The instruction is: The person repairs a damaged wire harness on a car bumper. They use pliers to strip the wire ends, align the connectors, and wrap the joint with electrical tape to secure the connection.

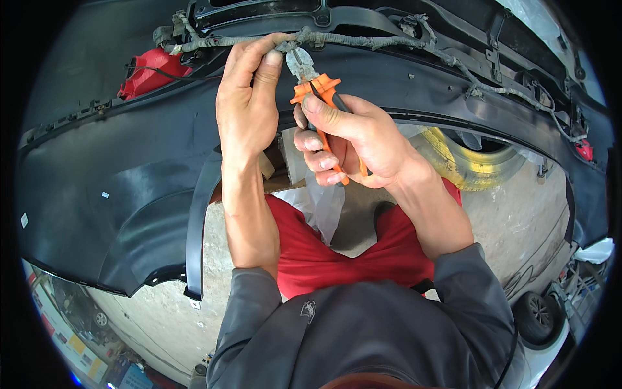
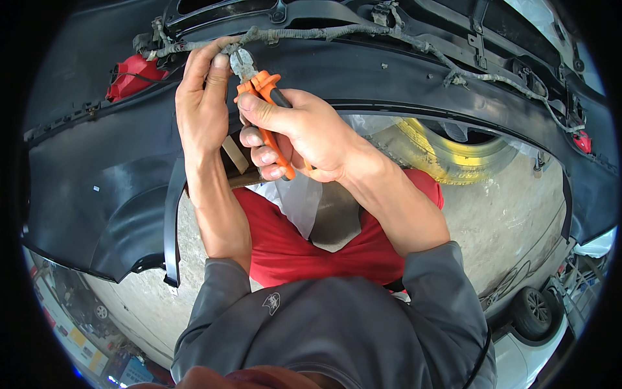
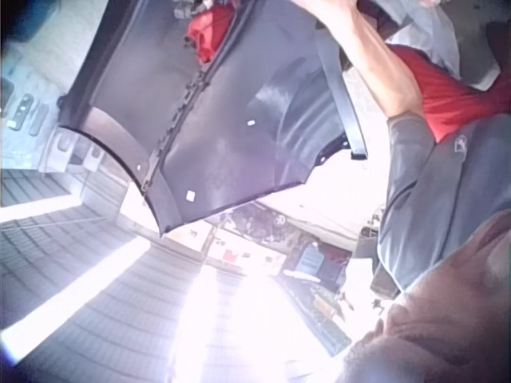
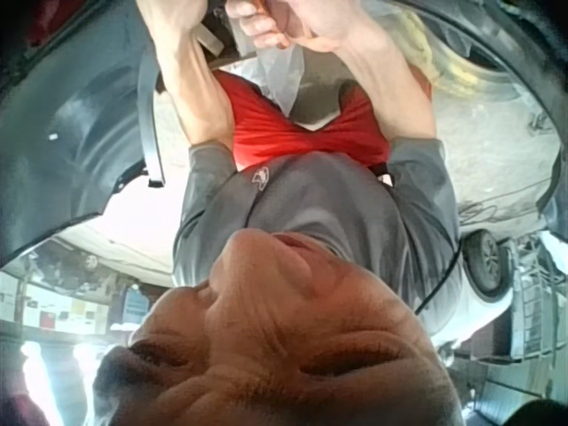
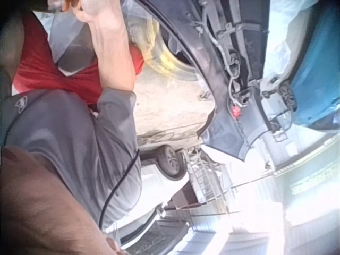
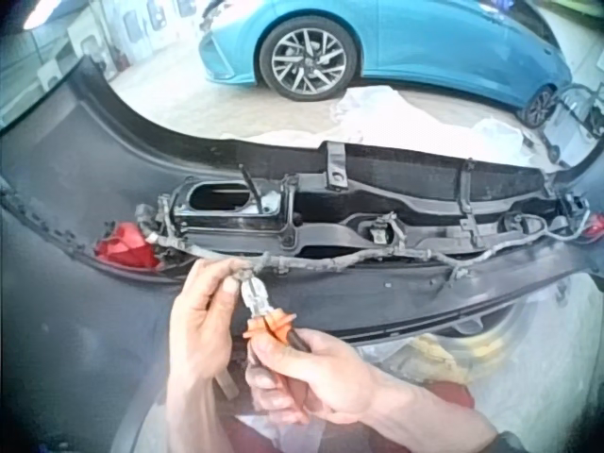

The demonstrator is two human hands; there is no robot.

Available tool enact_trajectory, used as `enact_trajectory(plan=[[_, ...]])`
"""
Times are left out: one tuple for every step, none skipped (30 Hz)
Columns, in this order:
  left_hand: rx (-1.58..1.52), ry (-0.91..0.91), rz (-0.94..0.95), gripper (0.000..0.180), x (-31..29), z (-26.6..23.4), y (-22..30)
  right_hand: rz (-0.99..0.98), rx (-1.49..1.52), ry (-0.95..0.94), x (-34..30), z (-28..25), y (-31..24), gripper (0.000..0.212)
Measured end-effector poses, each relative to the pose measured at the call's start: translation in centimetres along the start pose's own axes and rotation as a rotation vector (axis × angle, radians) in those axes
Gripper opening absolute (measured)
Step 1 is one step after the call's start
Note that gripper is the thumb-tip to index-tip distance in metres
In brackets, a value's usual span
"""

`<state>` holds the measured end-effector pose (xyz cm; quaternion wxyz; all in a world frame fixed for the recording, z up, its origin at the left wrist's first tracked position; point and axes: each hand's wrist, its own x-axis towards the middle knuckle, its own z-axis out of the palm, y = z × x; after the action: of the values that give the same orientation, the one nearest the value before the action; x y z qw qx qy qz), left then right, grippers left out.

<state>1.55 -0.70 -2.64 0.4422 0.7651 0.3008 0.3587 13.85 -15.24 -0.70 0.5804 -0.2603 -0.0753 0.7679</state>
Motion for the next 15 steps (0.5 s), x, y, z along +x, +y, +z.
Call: enact_trajectory(plan=[[-0.002,0.006,0.006,0.024,0.0,0.1,0.0,-0.032,-0.047,0.025,0.1,-0.2,0.2,0.038],[-0.004,0.012,0.012,0.024,0.0,0.1,-0.1,-0.063,-0.094,0.05,0.3,-0.7,0.7,0.038],[-0.006,0.018,0.018,0.023,0.1,0.2,-0.1,-0.095,-0.141,0.075,0.4,-1.1,1.1,0.038],[0.009,0.02,0.018,0.023,0.0,0.2,-0.1,-0.102,-0.168,0.069,0.5,-1.4,1.2,0.038],[0.024,0.023,0.018,0.024,0.0,0.2,0.0,-0.108,-0.195,0.064,0.5,-1.7,1.2,0.038],[0.039,0.025,0.018,0.024,0.0,0.3,0.1,-0.116,-0.222,0.059,0.5,-1.8,1.1,0.039],[0.048,0.025,0.03,0.024,0.0,0.2,0.1,-0.112,-0.194,0.044,0.5,-1.6,1.0,0.037],[0.057,0.024,0.042,0.024,0.0,0.1,0.1,-0.109,-0.167,0.029,0.5,-1.2,0.6,0.036],[0.067,0.024,0.055,0.024,0.0,-0.1,0.0,-0.106,-0.139,0.014,0.5,-0.9,0.2,0.036],[0.074,0.026,0.069,0.024,0.1,0.0,0.0,-0.119,-0.206,0.082,0.3,-0.5,0.2,0.04],[0.082,0.028,0.084,0.024,0.1,0.1,0.0,-0.158,-0.264,0.083,0.5,-0.8,0.3,0.041],[0.09,0.03,0.099,0.024,0.2,0.2,0.0,-0.196,-0.322,0.084,0.8,-1.4,0.5,0.042],[0.109,0.031,0.1,0.024,0.2,0.1,0.2,-0.232,-0.381,0.085,1.0,-1.6,0.7,0.044],[0.128,0.031,0.101,0.024,0.1,0.0,0.4,-0.157,-0.333,0.094,0.6,-1.4,0.3,0.046],[0.146,0.032,0.101,0.023,0.1,-0.1,0.6,-0.108,-0.3,0.058,0.3,-1.8,-0.1,0.046]])
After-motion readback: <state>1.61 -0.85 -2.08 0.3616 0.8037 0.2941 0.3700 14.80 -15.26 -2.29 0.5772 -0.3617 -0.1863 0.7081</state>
